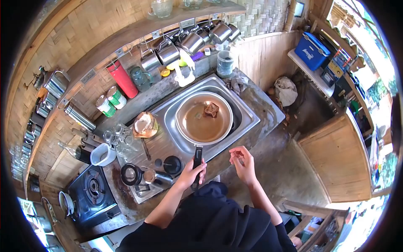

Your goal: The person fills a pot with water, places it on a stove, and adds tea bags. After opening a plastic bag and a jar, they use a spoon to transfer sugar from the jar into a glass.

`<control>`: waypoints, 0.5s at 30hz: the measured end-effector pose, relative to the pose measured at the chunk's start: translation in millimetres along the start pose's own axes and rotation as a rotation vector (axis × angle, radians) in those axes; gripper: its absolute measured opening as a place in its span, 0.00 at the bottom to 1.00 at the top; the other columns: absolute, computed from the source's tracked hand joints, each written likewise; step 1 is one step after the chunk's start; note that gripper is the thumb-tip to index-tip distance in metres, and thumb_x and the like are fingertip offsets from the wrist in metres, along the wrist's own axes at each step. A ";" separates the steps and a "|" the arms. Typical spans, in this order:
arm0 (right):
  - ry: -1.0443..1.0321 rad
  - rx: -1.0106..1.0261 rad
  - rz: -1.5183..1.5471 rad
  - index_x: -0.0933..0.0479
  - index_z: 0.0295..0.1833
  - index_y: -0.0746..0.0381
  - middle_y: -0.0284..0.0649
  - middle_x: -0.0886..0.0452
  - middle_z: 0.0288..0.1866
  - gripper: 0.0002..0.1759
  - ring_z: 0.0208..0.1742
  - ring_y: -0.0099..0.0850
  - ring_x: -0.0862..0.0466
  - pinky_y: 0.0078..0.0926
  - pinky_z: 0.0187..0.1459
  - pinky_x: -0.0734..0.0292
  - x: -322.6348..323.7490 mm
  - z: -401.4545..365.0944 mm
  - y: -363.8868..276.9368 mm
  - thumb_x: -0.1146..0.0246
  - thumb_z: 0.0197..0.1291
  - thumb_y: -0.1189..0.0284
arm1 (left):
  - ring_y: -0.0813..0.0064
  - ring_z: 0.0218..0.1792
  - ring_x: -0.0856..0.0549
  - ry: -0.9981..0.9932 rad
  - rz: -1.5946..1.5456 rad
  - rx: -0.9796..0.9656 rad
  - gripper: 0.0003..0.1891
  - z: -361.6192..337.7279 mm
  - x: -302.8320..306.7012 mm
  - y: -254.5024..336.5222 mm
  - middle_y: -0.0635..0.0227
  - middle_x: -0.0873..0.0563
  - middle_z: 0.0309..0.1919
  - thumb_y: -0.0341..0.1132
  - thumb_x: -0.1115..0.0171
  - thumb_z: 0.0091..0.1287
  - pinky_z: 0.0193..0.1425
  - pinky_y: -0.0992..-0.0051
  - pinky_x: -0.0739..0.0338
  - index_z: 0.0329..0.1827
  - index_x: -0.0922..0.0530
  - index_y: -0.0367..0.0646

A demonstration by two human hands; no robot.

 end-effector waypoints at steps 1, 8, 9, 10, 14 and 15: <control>-0.015 0.001 -0.004 0.26 0.46 0.66 0.32 0.25 0.33 0.05 0.33 0.19 0.24 0.18 0.37 0.27 4.5 16.6 3.5 0.46 0.67 0.81 | 0.78 0.15 0.27 0.026 0.010 -0.014 0.08 12.6 0.5 7.5 0.72 0.28 0.20 0.32 0.45 0.73 0.26 0.75 0.27 0.45 0.36 0.46; -0.018 0.184 -0.202 0.24 0.45 0.64 0.33 0.20 0.31 0.07 0.31 0.21 0.21 0.19 0.34 0.29 19.6 144.6 1.4 0.42 0.62 0.83 | 0.77 0.15 0.26 0.114 -0.045 -0.092 0.08 50.7 14.7 40.7 0.71 0.28 0.20 0.32 0.44 0.72 0.24 0.75 0.26 0.44 0.35 0.44; -0.025 0.177 -0.296 0.23 0.46 0.62 0.36 0.19 0.32 0.08 0.32 0.24 0.20 0.24 0.36 0.26 15.7 167.2 -2.6 0.41 0.61 0.82 | 0.77 0.15 0.26 0.133 -0.051 -0.106 0.08 49.8 15.4 40.7 0.71 0.28 0.20 0.32 0.44 0.72 0.24 0.75 0.26 0.44 0.35 0.44; -0.043 0.240 -0.382 0.22 0.46 0.61 0.37 0.18 0.33 0.09 0.34 0.28 0.19 0.27 0.38 0.25 10.4 191.9 -2.1 0.41 0.61 0.81 | 0.78 0.15 0.26 0.163 -0.056 -0.097 0.08 48.4 17.0 41.0 0.71 0.28 0.20 0.31 0.44 0.72 0.23 0.76 0.27 0.44 0.36 0.44; -0.174 0.445 -0.664 0.24 0.54 0.60 0.43 0.18 0.46 0.15 0.52 0.41 0.21 0.37 0.55 0.27 -37.9 288.3 1.3 0.40 0.61 0.75 | 0.78 0.15 0.25 0.227 -0.026 -0.162 0.08 41.4 16.9 42.6 0.70 0.28 0.22 0.30 0.45 0.73 0.21 0.76 0.28 0.44 0.36 0.44; -0.189 0.532 -0.770 0.26 0.57 0.59 0.44 0.19 0.50 0.18 0.56 0.42 0.23 0.37 0.58 0.28 -52.7 309.3 -0.2 0.40 0.61 0.74 | 0.78 0.16 0.25 0.256 -0.021 -0.162 0.08 39.6 12.9 42.9 0.70 0.28 0.22 0.31 0.45 0.73 0.21 0.77 0.28 0.44 0.36 0.44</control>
Point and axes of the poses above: each hand's wrist, its own z-axis towards the middle knuckle, its own x-axis out of the back of the hand, y = z × x, the point moved 8 cm from there along z, towards the middle knuckle
